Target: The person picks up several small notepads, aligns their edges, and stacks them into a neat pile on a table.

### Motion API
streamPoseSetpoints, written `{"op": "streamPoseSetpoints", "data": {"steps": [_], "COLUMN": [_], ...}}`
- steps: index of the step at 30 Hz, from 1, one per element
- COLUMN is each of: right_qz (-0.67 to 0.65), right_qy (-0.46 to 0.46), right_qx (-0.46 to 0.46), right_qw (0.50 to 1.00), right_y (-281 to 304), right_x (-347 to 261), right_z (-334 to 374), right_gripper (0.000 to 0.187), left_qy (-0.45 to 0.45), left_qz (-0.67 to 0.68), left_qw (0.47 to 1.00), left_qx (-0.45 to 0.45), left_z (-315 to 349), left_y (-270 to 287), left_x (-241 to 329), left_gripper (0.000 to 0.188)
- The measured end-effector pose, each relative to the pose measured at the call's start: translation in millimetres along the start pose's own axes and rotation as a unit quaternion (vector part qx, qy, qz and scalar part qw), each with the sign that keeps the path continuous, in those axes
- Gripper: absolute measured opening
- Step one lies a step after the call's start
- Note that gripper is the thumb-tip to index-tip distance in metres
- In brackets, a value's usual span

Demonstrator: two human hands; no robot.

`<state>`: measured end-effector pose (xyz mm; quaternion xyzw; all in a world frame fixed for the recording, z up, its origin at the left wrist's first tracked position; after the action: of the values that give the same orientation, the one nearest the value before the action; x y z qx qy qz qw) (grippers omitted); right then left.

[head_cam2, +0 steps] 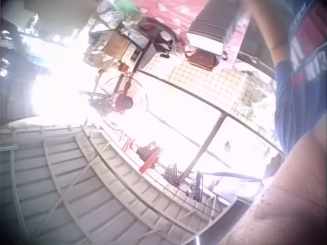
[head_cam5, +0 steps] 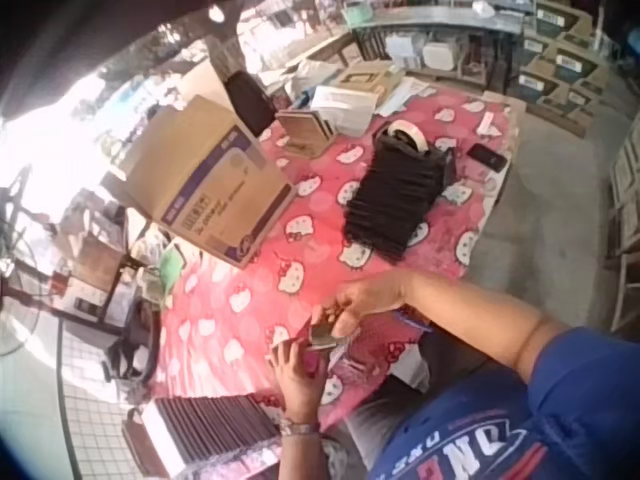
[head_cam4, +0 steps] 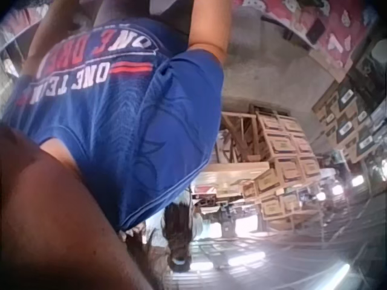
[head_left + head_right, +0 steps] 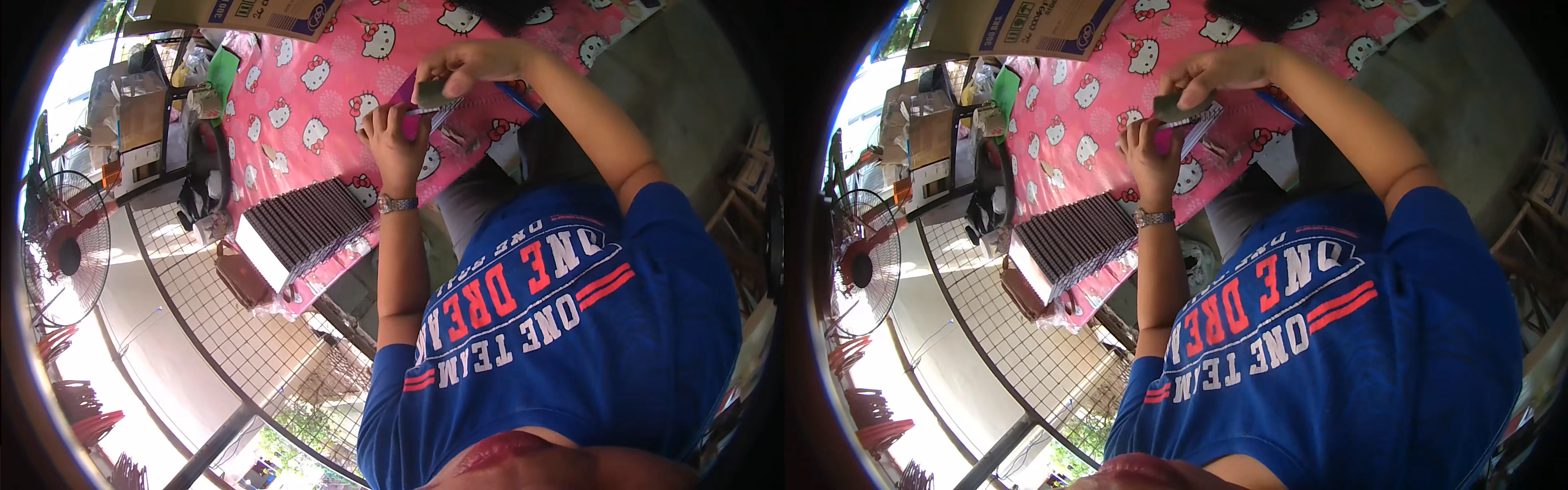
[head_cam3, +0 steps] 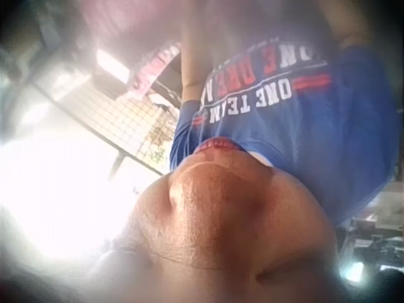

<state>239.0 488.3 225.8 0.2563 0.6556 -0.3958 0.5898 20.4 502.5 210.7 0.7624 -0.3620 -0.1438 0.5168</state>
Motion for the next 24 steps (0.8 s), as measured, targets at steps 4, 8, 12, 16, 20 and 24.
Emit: {"op": "streamPoseSetpoints", "data": {"steps": [4, 8, 12, 16, 20, 24], "right_qz": [0.042, 0.283, -0.104, 0.063, 0.171, -0.14], "right_qy": [-0.02, -0.111, -0.04, -0.016, -0.114, 0.007], "right_qx": [0.047, 0.031, -0.092, 0.023, -0.01, -0.052], "right_qw": [0.998, 0.952, 0.989, 0.998, 0.979, 0.989], "right_y": [16.9, 19.6, 10.9, 13.5, 17.9, 11.4], "right_x": [1.8, 1.5, -8.8, -7.5, -2.6, -8.3], "right_z": [-13.7, -25.8, -29.6, -37.6, -51.3, -50.1], "right_gripper": [0.046, 0.047, 0.047, 0.041, 0.045, 0.043], "left_qy": [0.0, 0.011, 0.021, 0.022, 0.059, 0.064], "left_qz": [-0.009, 0.081, 0.112, 0.096, 0.152, 0.175], "left_qw": [1.0, 0.996, 0.993, 0.995, 0.986, 0.982], "left_qx": [-0.019, 0.021, 0.021, 0.001, -0.035, -0.045], "left_z": [-2.2, -3.3, 3.1, -2.5, -6.1, -7.3], "left_y": [3.5, 6.4, 7.2, 7.0, 2.8, 4.2], "left_x": [-0.2, -15.4, -36.0, -41.4, -42.8, -44.4], "left_gripper": [0.036, 0.035, 0.033, 0.026, 0.025, 0.027]}}
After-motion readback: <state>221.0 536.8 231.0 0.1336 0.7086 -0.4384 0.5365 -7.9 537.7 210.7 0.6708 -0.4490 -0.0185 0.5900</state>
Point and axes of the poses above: each hand's wrist, its own z-axis away from the middle knuckle, its own y-axis out of the back of the hand, x = y × z, the point moved 2 cm from there along -z, towards the middle knuckle, and after that the axes turned 9 degrees about -z, right-handed, at the moved point
